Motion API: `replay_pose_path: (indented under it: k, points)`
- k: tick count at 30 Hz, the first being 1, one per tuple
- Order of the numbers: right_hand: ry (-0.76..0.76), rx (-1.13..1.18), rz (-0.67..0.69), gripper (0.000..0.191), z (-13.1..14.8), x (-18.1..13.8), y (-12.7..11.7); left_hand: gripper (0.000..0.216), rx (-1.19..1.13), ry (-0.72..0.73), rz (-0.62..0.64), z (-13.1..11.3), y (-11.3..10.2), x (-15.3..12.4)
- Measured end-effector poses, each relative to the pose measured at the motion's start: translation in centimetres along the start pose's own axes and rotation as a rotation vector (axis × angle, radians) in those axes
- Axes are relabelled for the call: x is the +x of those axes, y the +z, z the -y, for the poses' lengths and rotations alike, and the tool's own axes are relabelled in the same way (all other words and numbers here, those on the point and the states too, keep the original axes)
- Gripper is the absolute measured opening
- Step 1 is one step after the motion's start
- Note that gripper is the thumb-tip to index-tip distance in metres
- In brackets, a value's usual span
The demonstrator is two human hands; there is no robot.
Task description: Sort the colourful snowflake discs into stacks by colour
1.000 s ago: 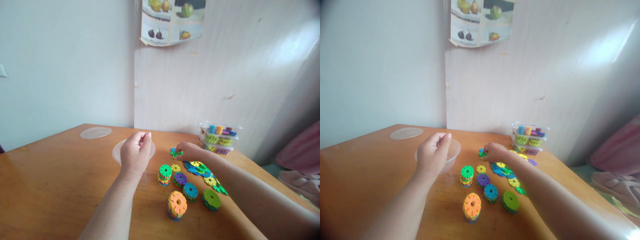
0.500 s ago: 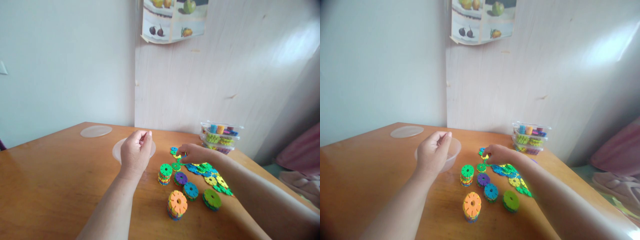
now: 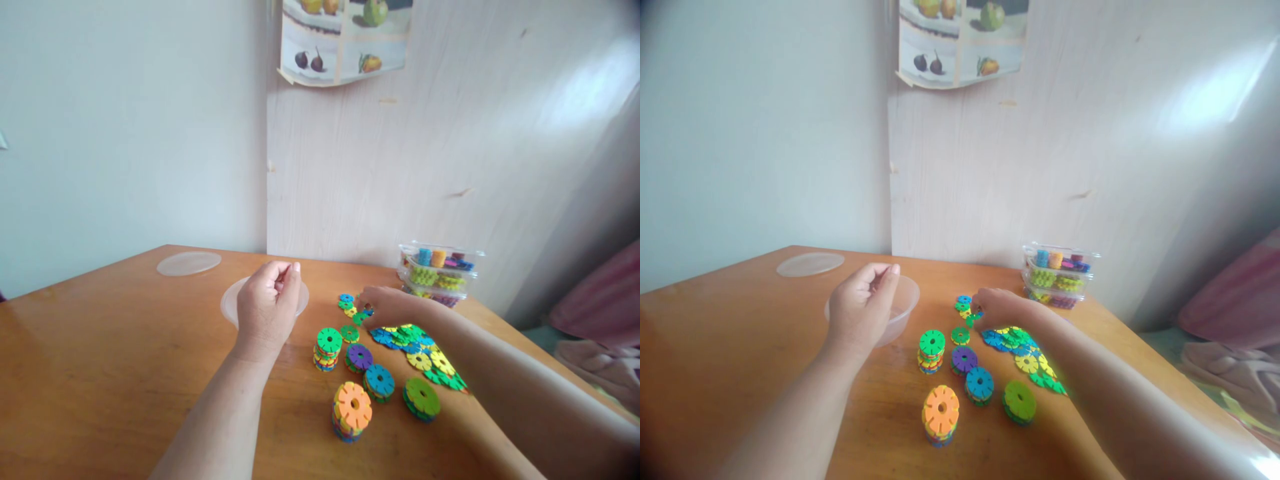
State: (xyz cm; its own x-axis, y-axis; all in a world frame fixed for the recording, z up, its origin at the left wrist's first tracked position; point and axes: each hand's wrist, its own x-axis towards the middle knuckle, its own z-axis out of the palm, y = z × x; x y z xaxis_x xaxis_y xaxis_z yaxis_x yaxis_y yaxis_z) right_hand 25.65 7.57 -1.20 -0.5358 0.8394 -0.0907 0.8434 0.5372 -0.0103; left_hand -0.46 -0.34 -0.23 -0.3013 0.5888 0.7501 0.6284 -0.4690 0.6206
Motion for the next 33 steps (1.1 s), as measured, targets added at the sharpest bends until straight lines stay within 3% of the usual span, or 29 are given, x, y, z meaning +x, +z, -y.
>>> replay_pose_path:
  k: [6,14,20,33]
  points:
    - [-0.109,0.158,-0.01,0.044,0.8,0.2,0.4,0.026,0.008,0.017,-0.005,0.1,0.1,0.0]
    - [0.234,0.052,-0.059,0.029,-0.6,4.1,-0.4,0.023,0.0,0.035,-0.001,0.3,0.1,0.1]
    - [0.341,0.012,0.01,0.043,0.0,7.1,-0.4,0.023,0.019,0.028,0.008,0.3,0.2,0.0]
    - [0.232,0.05,0.073,0.034,0.6,8.0,-0.6,0.024,0.027,0.047,0.017,0.3,0.1,0.0]
